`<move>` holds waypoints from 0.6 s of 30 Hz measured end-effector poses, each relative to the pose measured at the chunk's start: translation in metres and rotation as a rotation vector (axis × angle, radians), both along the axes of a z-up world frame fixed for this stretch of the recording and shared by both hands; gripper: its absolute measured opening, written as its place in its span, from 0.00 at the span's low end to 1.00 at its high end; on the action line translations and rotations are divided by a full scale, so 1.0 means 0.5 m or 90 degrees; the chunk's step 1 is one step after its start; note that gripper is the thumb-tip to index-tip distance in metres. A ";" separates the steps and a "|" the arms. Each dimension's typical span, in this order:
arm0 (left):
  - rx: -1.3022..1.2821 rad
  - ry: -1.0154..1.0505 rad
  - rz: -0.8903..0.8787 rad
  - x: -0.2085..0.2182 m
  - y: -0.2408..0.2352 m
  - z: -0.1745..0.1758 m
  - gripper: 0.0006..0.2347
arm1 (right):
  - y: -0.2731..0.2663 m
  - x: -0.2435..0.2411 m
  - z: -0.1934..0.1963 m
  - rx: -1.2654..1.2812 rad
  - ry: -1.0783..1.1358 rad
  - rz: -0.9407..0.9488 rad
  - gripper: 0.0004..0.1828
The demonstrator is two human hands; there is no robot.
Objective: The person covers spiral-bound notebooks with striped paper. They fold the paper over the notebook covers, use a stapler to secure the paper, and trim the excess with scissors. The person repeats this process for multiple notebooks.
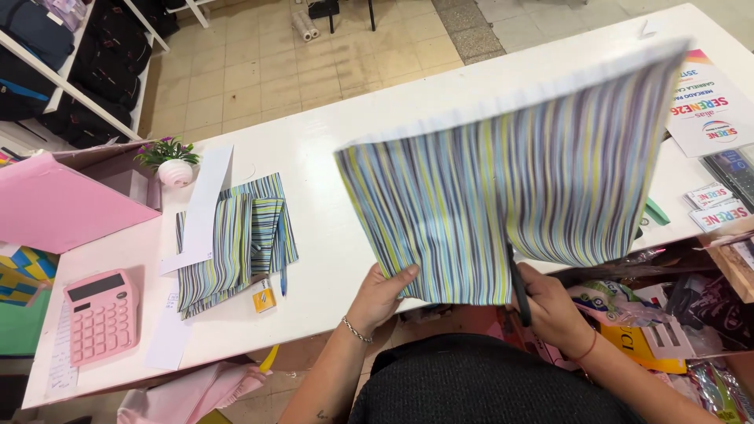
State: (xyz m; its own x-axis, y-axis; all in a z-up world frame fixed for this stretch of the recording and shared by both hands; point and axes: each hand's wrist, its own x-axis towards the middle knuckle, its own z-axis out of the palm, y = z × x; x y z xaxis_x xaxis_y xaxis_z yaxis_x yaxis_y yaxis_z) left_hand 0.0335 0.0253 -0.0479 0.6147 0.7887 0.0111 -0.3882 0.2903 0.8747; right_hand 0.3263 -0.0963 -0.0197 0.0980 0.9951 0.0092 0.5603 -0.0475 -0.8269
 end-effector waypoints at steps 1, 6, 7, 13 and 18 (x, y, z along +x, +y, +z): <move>0.000 0.000 0.001 0.003 -0.005 0.000 0.04 | 0.003 -0.006 0.015 0.000 0.000 0.001 0.08; -0.008 -0.030 0.005 0.011 -0.019 -0.012 0.06 | 0.010 -0.024 0.053 0.032 0.037 0.018 0.21; -0.008 -0.030 0.006 0.016 -0.016 -0.027 0.06 | 0.010 -0.031 0.064 0.033 0.038 0.019 0.21; -0.081 -0.087 0.078 0.019 -0.017 -0.036 0.07 | 0.014 -0.013 0.009 0.077 0.066 -0.028 0.17; -0.074 -0.089 0.072 0.017 -0.015 -0.048 0.07 | 0.007 -0.004 -0.030 0.088 0.073 -0.059 0.16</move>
State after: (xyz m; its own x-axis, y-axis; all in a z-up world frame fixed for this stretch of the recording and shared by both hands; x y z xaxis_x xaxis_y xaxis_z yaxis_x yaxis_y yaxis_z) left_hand 0.0418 0.0180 -0.0720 0.5209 0.8536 -0.0052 -0.5389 0.3336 0.7735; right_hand 0.3243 -0.0930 -0.0349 0.1980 0.9716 0.1292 0.4600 0.0243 -0.8876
